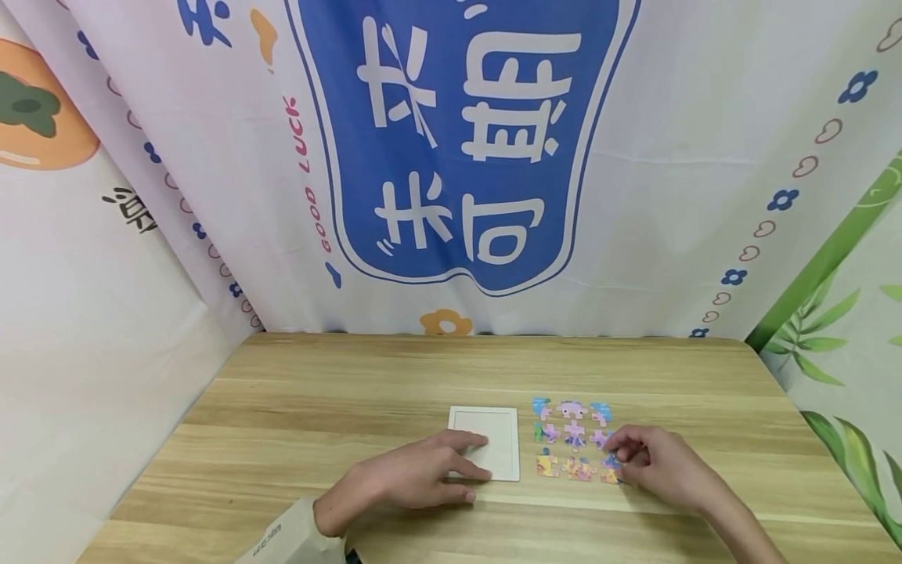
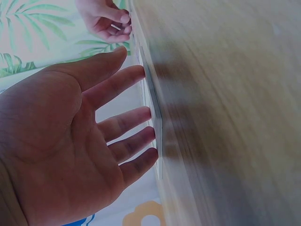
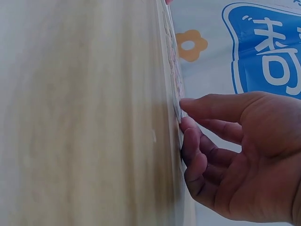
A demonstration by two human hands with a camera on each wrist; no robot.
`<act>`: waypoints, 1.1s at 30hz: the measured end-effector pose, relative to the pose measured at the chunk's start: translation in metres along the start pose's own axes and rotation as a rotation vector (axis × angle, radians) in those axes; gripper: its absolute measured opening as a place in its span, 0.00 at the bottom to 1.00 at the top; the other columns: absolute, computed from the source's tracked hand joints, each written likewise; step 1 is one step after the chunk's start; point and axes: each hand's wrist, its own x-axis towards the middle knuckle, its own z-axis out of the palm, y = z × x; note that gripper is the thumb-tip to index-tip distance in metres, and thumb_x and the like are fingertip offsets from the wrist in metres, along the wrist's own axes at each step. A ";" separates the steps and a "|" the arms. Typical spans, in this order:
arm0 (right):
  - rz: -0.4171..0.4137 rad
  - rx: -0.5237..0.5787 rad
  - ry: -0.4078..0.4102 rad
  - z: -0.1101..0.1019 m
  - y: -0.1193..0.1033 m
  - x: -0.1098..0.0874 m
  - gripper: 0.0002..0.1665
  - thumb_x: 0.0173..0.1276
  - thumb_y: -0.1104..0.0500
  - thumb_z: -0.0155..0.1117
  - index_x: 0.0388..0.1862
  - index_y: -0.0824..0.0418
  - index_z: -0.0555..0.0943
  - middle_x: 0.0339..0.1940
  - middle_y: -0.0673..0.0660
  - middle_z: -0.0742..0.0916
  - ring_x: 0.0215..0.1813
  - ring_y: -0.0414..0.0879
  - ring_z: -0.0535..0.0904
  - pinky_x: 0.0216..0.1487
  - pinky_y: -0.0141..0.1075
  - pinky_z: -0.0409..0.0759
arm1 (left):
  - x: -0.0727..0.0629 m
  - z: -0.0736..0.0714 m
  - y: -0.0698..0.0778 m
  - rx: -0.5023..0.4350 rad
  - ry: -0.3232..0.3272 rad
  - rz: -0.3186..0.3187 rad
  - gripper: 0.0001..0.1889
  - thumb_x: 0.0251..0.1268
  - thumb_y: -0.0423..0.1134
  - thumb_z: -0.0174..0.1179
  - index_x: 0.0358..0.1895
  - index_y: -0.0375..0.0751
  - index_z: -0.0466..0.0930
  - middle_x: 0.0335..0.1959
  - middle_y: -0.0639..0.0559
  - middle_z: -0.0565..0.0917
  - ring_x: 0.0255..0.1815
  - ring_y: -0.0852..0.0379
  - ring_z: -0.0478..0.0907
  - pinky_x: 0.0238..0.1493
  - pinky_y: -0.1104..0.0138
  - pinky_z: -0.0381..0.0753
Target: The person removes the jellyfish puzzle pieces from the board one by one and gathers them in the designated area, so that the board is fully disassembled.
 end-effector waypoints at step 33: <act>0.050 0.025 -0.026 0.001 -0.004 0.001 0.14 0.69 0.68 0.71 0.53 0.63 0.86 0.41 0.55 0.87 0.35 0.33 0.76 0.35 0.29 0.80 | 0.000 0.000 -0.001 -0.002 0.002 0.002 0.19 0.78 0.54 0.65 0.67 0.61 0.86 0.82 0.53 0.71 0.85 0.53 0.65 0.83 0.57 0.70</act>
